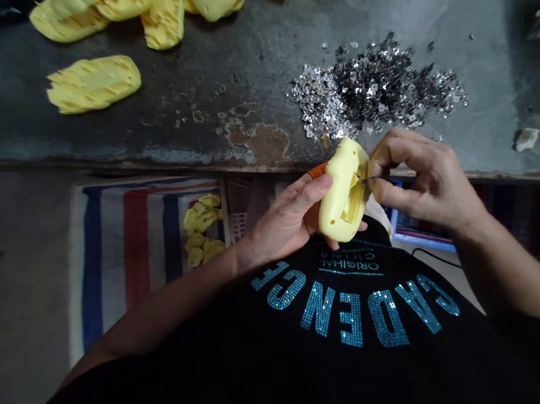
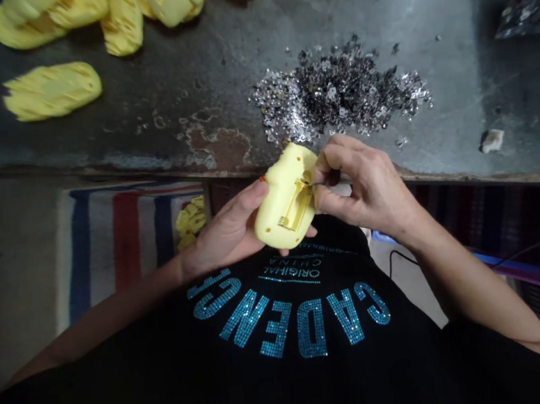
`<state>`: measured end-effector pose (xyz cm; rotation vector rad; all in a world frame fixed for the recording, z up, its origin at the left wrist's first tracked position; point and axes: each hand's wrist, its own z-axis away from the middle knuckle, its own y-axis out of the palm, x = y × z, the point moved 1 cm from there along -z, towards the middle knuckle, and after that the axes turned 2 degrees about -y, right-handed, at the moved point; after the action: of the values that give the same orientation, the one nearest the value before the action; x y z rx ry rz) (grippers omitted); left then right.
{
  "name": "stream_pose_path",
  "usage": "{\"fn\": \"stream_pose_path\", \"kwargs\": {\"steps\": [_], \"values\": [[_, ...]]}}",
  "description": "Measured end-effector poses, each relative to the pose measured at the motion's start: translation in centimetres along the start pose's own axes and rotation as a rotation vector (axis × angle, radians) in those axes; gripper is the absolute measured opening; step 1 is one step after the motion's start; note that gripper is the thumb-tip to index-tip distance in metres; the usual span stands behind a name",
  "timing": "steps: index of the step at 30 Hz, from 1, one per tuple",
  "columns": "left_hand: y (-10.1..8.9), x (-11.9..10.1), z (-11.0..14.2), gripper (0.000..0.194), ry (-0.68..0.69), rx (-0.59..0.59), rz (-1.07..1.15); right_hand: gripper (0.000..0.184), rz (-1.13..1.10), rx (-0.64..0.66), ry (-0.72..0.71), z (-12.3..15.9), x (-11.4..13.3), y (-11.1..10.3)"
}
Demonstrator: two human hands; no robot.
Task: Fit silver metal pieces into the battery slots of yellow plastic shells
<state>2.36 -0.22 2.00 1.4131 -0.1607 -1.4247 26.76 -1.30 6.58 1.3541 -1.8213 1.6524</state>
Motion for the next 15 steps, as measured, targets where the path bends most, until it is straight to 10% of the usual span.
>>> {"fn": "stream_pose_path", "kwargs": {"steps": [15], "values": [[-0.6, 0.4, -0.1, 0.079, -0.026, -0.010, 0.015, 0.012, 0.015, -0.074, 0.008, 1.0, -0.2, 0.8]]}}
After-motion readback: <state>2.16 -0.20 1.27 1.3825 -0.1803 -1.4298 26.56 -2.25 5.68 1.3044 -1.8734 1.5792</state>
